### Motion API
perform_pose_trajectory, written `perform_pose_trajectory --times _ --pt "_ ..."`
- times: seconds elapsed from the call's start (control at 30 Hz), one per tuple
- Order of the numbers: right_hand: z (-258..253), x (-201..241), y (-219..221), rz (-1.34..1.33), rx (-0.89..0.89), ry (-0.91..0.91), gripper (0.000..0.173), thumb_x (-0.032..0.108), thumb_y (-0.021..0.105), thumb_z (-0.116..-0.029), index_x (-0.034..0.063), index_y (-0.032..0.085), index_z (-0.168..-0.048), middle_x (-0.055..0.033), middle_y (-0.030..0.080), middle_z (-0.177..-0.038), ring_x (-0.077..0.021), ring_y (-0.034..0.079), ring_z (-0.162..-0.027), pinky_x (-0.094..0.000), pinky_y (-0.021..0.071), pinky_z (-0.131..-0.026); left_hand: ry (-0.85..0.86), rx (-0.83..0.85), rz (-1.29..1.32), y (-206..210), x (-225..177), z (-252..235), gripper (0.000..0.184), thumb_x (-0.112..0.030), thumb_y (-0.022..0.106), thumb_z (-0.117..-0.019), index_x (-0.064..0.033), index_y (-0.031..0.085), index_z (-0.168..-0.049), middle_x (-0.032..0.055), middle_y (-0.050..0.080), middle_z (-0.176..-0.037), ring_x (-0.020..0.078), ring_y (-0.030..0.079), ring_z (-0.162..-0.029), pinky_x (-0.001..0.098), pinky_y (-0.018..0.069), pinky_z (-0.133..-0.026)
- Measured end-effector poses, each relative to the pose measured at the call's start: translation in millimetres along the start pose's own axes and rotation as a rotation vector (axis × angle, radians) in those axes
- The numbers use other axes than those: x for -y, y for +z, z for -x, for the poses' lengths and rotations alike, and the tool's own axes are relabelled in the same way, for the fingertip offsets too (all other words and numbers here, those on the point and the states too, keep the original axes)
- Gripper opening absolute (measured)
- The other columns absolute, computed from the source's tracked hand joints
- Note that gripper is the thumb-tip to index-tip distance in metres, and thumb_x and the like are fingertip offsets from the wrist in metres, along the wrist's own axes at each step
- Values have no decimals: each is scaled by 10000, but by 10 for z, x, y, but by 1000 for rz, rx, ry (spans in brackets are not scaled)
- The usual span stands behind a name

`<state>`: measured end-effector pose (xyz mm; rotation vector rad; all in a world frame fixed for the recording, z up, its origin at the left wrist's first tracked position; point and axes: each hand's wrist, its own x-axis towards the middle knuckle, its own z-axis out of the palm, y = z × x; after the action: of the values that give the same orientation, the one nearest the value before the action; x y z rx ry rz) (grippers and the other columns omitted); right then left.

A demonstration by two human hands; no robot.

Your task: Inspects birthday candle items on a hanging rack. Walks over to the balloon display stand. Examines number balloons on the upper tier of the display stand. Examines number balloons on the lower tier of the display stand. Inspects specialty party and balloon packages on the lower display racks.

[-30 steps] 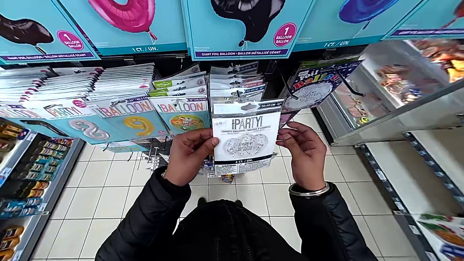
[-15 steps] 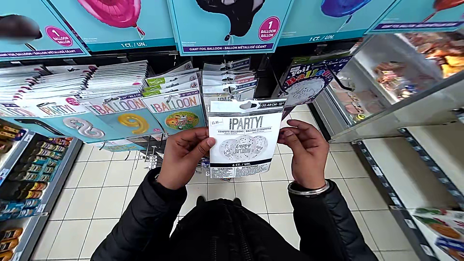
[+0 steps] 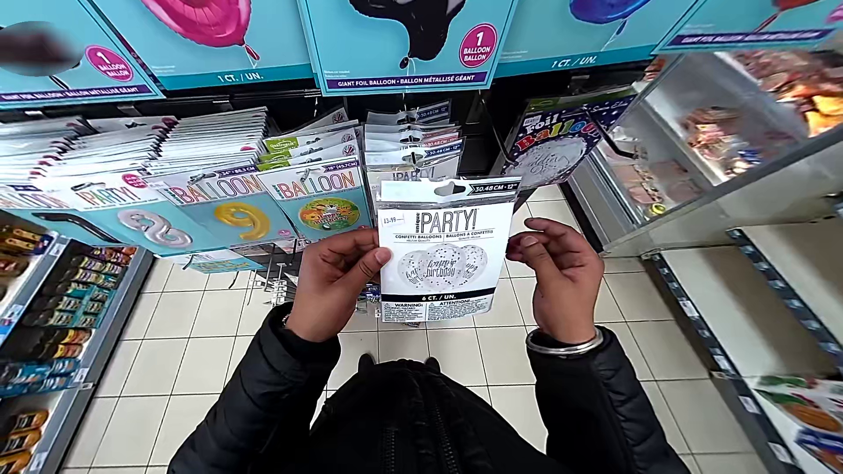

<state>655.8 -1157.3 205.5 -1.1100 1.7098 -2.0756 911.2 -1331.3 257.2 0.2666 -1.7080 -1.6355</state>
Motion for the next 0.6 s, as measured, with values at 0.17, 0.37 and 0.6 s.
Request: perform_pose_trajectory --times 0.17,0.37,0.6 --pt "-5 1 2 -4 5 -11 274 83 586 -1008 22 624 -1271 -82 710 -1009 -212 715 -880 -406 630 -829 27 -13 55 -21 45 -48 191 -16 652 -976 44 688 -1154 152 733 -987 205 730 -791 354 645 -724" --pt "-13 23 16 -9 -1 -6 266 103 602 -996 29 631 -1249 -75 712 -999 -208 714 -872 -407 629 -821 25 -26 46 -31 40 -50 187 -15 650 -978 41 687 -1152 147 734 -978 206 733 -795 360 647 -730" --pt "-14 6 10 -2 10 -21 273 108 604 -1000 29 632 -1260 -72 707 -975 -203 710 -857 -401 625 -820 15 -29 41 -43 57 -57 196 -9 638 -983 48 683 -1165 152 735 -984 207 734 -798 357 647 -730"
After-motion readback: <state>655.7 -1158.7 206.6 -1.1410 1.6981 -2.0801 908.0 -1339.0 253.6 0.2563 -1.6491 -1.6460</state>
